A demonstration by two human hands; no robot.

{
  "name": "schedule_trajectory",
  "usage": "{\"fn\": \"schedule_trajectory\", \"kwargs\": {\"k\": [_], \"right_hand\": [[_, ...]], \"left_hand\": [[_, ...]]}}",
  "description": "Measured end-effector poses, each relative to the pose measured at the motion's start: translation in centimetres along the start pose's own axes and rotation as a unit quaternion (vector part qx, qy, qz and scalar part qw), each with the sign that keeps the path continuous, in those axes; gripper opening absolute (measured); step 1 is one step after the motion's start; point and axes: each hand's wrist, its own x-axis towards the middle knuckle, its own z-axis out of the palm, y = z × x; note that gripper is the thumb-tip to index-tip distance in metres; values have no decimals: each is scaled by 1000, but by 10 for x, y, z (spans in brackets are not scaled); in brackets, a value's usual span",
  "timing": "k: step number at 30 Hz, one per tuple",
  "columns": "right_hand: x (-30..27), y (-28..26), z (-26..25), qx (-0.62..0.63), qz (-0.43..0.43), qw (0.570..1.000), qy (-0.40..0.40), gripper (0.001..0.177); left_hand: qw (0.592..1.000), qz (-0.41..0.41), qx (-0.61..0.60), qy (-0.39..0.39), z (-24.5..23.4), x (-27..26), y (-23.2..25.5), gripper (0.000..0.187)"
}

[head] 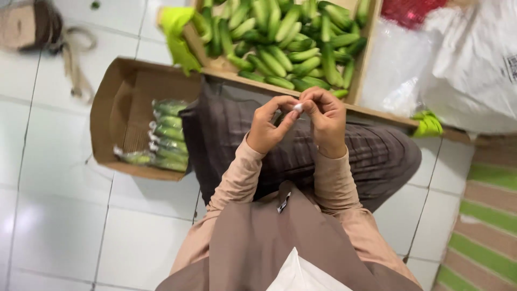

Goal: Packing cucumbers into plastic bags and a cardboard box

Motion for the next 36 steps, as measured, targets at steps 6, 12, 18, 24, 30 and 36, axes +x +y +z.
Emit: {"fn": "schedule_trajectory", "kwargs": {"k": [6,12,18,24,30,36], "right_hand": [[25,11,75,21,-21,999,-19,24],[43,34,167,-26,-23,989,-143,12],[32,90,233,-122,68,915,-378,63],[42,129,283,-133,181,854,-470,87],[47,225,297,-305,171,821,-452,69],[69,284,289,-517,183,708,-445,46]], "left_hand": [[994,-4,22,108,-56,-4,10,18],[961,6,121,250,-140,-16,14,12],[879,-13,87,468,-221,-37,-21,18],[838,-40,49,542,-284,-55,-66,14],[858,-126,48,496,-325,-100,-162,42],[805,-347,306,370,-350,-147,-267,43]]}}
